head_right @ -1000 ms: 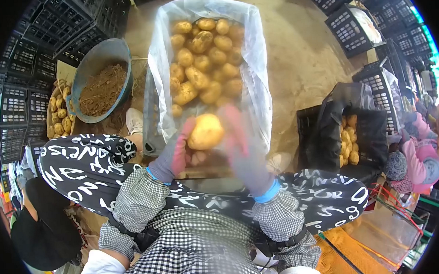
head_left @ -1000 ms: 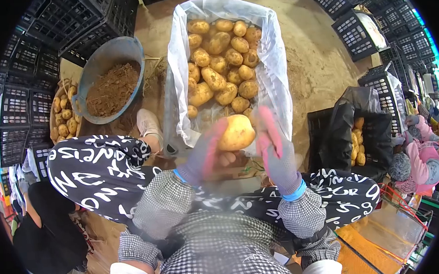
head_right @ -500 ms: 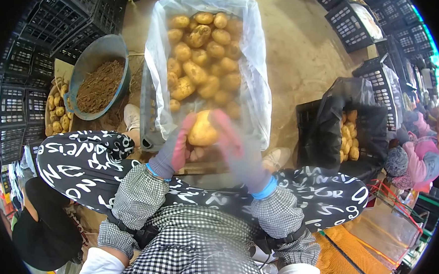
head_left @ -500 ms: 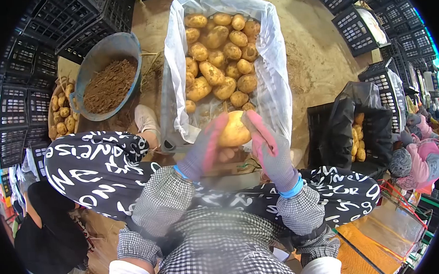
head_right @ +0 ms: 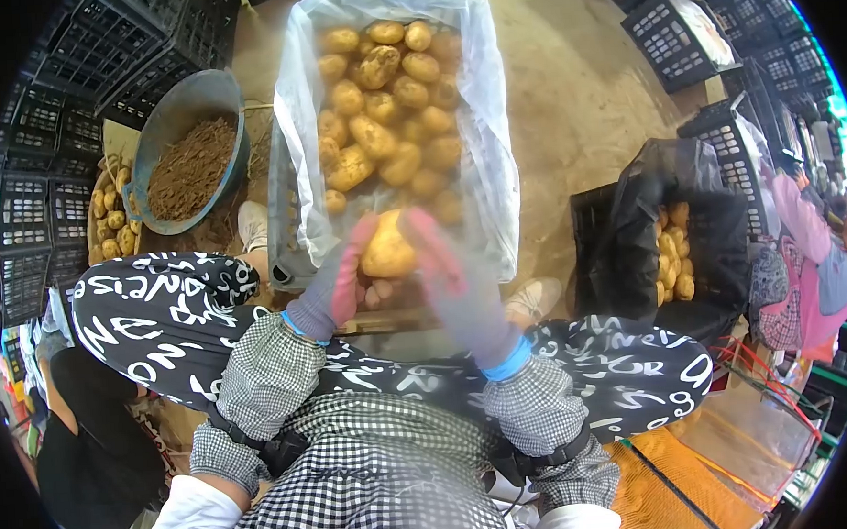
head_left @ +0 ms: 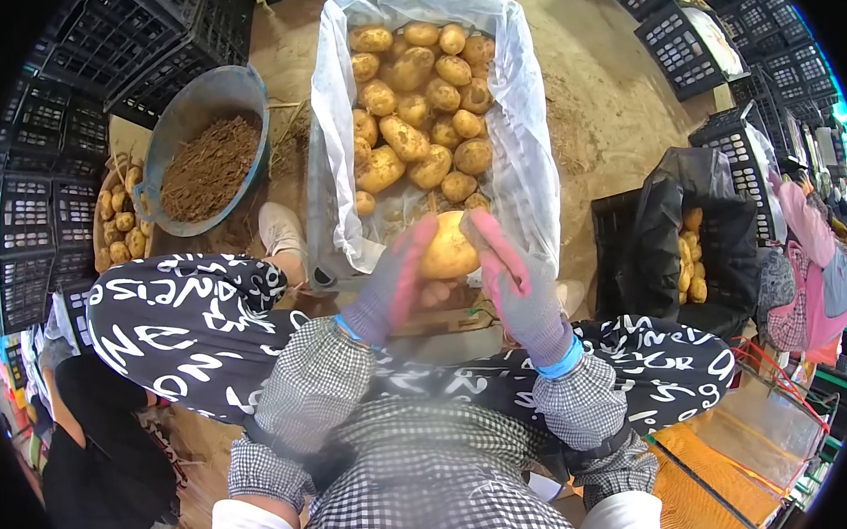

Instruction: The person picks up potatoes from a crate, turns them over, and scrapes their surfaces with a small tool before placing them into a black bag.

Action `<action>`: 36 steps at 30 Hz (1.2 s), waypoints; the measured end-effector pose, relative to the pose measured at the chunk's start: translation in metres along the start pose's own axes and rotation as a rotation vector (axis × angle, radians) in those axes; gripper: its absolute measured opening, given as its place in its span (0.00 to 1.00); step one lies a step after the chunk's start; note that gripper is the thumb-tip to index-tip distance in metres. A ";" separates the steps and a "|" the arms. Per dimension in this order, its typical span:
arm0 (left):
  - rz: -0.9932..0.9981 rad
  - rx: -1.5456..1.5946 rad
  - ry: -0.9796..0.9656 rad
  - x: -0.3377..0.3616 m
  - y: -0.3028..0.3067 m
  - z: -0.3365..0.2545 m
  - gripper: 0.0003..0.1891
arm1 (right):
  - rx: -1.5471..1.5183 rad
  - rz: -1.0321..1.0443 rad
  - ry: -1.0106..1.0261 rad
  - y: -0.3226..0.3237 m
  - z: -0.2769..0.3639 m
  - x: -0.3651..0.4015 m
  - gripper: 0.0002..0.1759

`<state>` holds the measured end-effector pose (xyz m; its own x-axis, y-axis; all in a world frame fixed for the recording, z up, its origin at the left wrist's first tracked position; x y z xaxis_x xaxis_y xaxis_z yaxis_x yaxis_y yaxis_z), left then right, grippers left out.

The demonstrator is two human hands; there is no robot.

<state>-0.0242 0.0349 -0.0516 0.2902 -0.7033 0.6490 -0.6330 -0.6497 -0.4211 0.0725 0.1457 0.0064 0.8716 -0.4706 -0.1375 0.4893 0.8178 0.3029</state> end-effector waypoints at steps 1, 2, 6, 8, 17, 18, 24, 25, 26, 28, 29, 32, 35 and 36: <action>-0.005 0.020 0.021 0.000 -0.001 0.001 0.31 | 0.031 0.008 0.019 0.001 -0.001 0.001 0.28; -0.012 0.040 0.043 0.000 -0.003 0.000 0.30 | 0.078 0.025 0.056 0.001 0.002 0.002 0.28; 0.001 0.011 0.033 -0.004 0.001 0.006 0.30 | -0.022 -0.030 -0.018 0.003 0.002 0.003 0.28; 0.002 0.008 0.031 -0.002 -0.002 0.003 0.30 | 0.085 -0.006 -0.027 0.006 0.019 -0.002 0.27; 0.022 0.020 0.018 -0.003 -0.005 0.003 0.30 | 0.160 -0.003 0.012 0.001 0.011 0.007 0.25; 0.049 0.002 0.008 -0.003 -0.004 0.002 0.30 | 0.135 -0.054 -0.032 0.005 0.007 0.007 0.24; 0.085 -0.070 -0.349 0.013 -0.018 -0.040 0.32 | -0.685 -0.201 -0.410 0.016 -0.029 0.007 0.28; 0.089 -0.154 -0.464 0.013 -0.018 -0.041 0.33 | -0.780 -0.126 -0.457 0.010 -0.025 0.006 0.29; 0.095 -0.240 -0.582 0.011 -0.018 -0.040 0.35 | -0.771 -0.002 -0.478 0.007 -0.016 0.002 0.31; 0.073 -0.476 -0.767 0.016 -0.023 -0.046 0.38 | -0.782 0.089 -0.451 0.000 -0.009 0.000 0.35; 0.044 -0.629 -0.837 0.020 -0.025 -0.050 0.39 | -0.803 0.058 -0.400 -0.003 -0.017 0.000 0.36; 0.092 -0.682 -0.748 0.016 -0.027 -0.047 0.43 | -0.891 0.029 -0.355 0.001 -0.006 0.000 0.40; 0.216 -0.353 -0.516 0.015 -0.031 -0.040 0.45 | -1.109 0.117 -0.224 0.008 0.017 -0.004 0.44; 0.259 -0.218 -0.444 0.014 -0.034 -0.040 0.46 | -1.127 0.117 -0.226 0.009 0.017 -0.005 0.45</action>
<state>-0.0271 0.0582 -0.0032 0.3501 -0.9168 0.1920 -0.8438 -0.3977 -0.3604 0.0724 0.1495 0.0254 0.9439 -0.3275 0.0427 0.2544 0.6386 -0.7263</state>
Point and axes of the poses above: each hand's wrist, its own x-axis away from the middle knuckle, its own y-axis out of the back of the hand, z = x × y, the point moved 7 cm from there along -x, towards the middle knuckle, and after that the axes turned 2 degrees about y, right-handed, at the moved point
